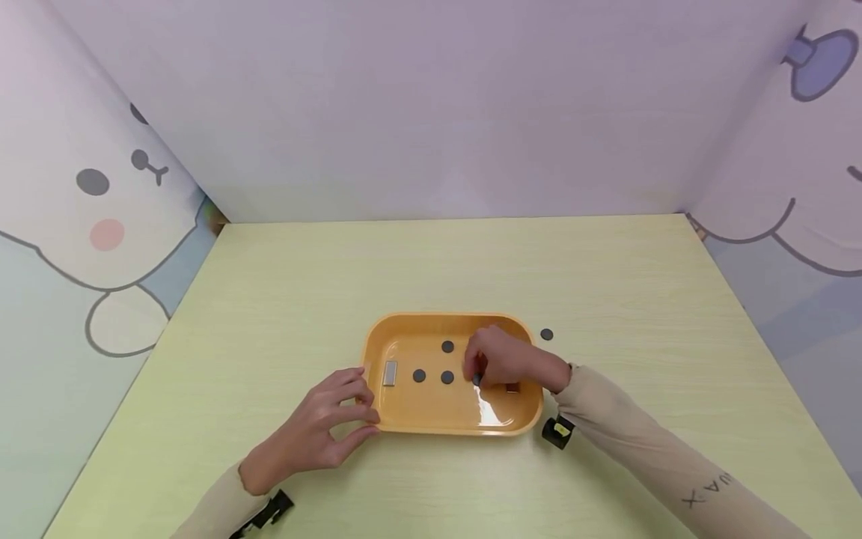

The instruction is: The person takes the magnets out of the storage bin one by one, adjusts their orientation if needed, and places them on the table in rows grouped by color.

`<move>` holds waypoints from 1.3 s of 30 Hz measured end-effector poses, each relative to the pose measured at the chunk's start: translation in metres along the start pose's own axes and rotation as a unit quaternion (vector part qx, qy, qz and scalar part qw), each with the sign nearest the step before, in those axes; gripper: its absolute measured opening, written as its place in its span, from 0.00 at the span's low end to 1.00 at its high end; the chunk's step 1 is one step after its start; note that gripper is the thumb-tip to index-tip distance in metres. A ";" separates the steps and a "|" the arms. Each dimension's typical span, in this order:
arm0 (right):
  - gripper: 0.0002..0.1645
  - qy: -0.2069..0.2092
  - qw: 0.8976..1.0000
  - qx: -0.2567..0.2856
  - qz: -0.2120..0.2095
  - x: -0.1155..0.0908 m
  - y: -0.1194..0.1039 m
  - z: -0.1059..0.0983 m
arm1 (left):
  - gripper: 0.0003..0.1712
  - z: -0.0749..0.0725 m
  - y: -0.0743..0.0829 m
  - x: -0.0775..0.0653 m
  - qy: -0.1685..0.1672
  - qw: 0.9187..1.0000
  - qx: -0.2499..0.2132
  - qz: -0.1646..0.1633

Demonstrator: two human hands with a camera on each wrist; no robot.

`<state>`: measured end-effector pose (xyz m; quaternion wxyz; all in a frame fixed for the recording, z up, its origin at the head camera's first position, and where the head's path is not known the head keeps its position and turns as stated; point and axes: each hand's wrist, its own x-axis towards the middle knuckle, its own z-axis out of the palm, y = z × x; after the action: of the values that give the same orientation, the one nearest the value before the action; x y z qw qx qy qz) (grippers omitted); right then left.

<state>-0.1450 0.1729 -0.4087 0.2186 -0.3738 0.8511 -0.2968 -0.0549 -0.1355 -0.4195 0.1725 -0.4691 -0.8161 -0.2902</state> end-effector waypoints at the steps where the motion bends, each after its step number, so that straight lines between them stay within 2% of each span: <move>1: 0.13 0.001 1.000 -0.002 0.000 0.000 -0.001 0.000 | 0.04 0.000 0.000 0.000 0.001 1.000 0.000 0.000; 8: 0.13 0.007 1.000 -0.013 0.001 -0.003 -0.005 0.003 | 0.04 0.000 0.000 -0.001 0.011 1.000 -0.001 0.010; 15: 0.13 0.013 0.999 -0.034 0.006 -0.005 -0.009 0.004 | 0.04 0.000 0.000 -0.001 0.004 1.000 -0.001 0.003; 25: 0.11 0.003 1.000 -0.013 0.012 -0.006 -0.009 0.004 | 0.04 0.000 -0.001 -0.002 0.004 1.000 -0.001 0.004; 39: 0.10 0.020 1.000 -0.007 -0.021 -0.011 -0.009 0.003 | 0.05 0.000 0.000 -0.001 0.004 1.000 0.001 0.005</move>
<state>-0.1323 0.1754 -0.4035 0.1925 -0.3872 0.8491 -0.3033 -0.0547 -0.1365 -0.4199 0.1773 -0.4715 -0.8136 -0.2904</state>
